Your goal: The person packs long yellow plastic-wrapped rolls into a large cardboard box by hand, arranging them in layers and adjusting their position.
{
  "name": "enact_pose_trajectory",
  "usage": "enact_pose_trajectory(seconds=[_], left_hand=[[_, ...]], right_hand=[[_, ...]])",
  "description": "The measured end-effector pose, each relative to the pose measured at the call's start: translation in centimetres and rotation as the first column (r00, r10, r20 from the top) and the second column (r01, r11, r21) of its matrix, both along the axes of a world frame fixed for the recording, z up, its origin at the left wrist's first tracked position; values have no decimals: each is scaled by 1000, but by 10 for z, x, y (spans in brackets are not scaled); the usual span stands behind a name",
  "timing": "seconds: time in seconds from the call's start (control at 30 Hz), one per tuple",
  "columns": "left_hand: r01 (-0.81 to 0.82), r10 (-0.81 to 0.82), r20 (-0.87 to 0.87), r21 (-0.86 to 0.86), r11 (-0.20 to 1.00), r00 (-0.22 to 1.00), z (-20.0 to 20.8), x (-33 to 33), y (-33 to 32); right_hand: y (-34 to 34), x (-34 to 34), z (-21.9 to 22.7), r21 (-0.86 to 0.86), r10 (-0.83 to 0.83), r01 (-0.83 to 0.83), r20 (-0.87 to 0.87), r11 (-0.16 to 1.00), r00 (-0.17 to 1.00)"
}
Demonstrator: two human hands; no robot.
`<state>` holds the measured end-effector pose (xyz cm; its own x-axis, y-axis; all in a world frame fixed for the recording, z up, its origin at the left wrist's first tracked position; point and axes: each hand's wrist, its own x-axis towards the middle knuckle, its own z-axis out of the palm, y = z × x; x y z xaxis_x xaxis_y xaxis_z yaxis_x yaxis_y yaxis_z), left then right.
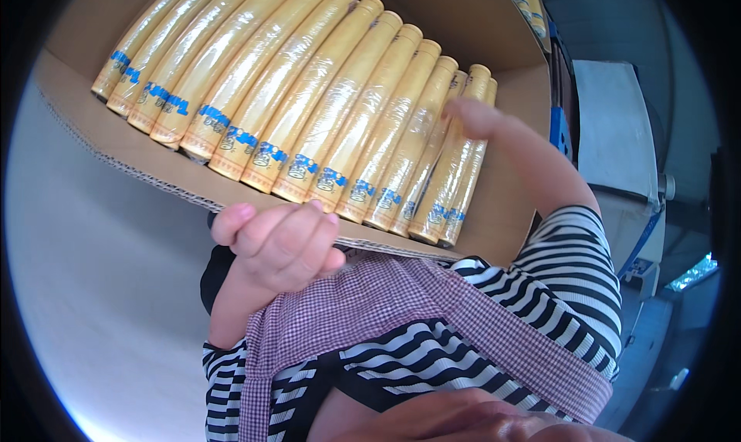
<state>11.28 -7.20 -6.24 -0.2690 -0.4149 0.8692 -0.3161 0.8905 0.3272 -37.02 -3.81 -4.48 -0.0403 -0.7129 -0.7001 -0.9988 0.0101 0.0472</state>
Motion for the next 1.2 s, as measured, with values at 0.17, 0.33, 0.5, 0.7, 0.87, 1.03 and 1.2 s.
enact_pose_trajectory(seconds=[0.17, 0.33, 0.5, 0.7, 0.87, 1.03, 1.2], left_hand=[[-32, 32, 67, -1, 999, 997, 2, 2, 3], [-21, 21, 1, -87, 996, 1000, 2, -1, 0], [39, -48, -134, -69, 997, 990, -6, 1, -4], [37, -60, -158, -143, 989, 986, -12, -1, -17], [98, -121, -98, -215, 972, 988, -20, 4, -23], [256, -283, -91, -229, 939, 955, -29, 2, -37], [206, -221, -64, -187, 961, 973, -25, 0, -33]], right_hand=[[77, 25, -8, 61, 442, -438, -162, 897, 882], [49, 9, -12, 21, 467, -473, -210, 881, 859], [-134, 65, 42, -590, 323, -407, -249, 697, 913], [-380, 261, 32, -790, 340, -411, -272, 455, 900], [-472, 414, -32, -649, 331, -311, -96, 694, 939], [-486, 432, -112, -784, 374, -136, 130, 605, 918], [-443, 455, -74, -732, 518, -209, 222, 648, 826]])
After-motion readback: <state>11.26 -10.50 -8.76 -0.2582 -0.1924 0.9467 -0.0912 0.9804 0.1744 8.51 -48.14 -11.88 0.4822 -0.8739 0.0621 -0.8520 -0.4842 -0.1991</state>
